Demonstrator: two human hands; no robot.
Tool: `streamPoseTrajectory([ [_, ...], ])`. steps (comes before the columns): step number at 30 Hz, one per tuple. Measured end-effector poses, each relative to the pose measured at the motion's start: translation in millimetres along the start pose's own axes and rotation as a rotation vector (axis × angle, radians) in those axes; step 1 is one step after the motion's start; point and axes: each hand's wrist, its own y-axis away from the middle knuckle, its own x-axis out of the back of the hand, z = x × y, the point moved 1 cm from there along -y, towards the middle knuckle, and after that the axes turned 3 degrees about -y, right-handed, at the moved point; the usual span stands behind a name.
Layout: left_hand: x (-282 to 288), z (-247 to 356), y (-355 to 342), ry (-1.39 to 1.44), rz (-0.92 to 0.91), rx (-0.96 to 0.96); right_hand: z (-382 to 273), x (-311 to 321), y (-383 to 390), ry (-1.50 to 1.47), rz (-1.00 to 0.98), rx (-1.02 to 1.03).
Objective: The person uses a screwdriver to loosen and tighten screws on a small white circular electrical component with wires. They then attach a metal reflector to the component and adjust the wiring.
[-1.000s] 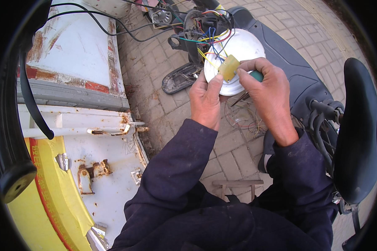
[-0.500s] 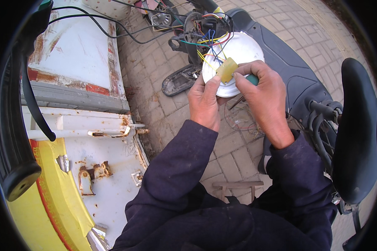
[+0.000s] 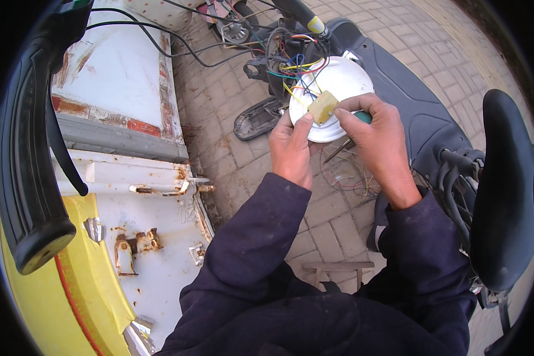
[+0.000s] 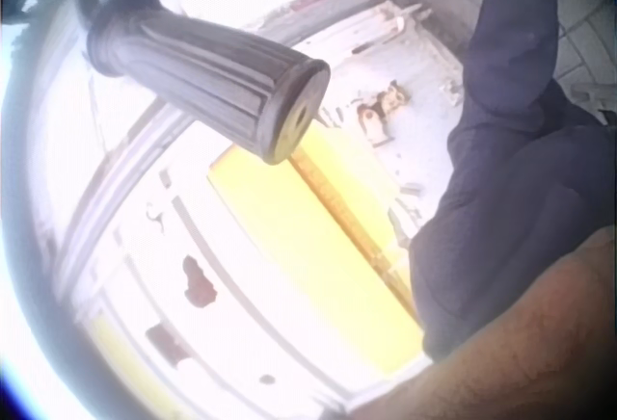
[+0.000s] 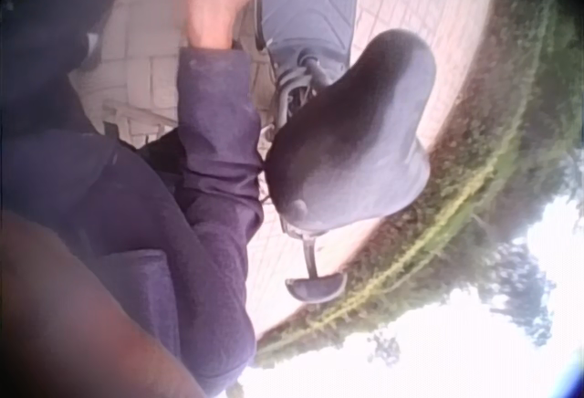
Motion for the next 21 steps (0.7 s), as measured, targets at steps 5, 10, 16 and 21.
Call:
streamPoseTrajectory([
  [5,4,3,-3,-0.114,0.048,-0.1,-1,-1,1,-0.135,-0.021,0.039],
  [10,6,4,-5,-0.203,0.116,-0.201,0,-8,6,-0.284,-0.132,-0.086],
  [16,18,4,-12,-0.18,0.133,-0.221,7,-21,6,-0.267,-0.152,-0.099],
  [21,22,6,-10,-0.283,0.17,-0.32,7,-21,6,-0.338,-0.141,-0.146],
])
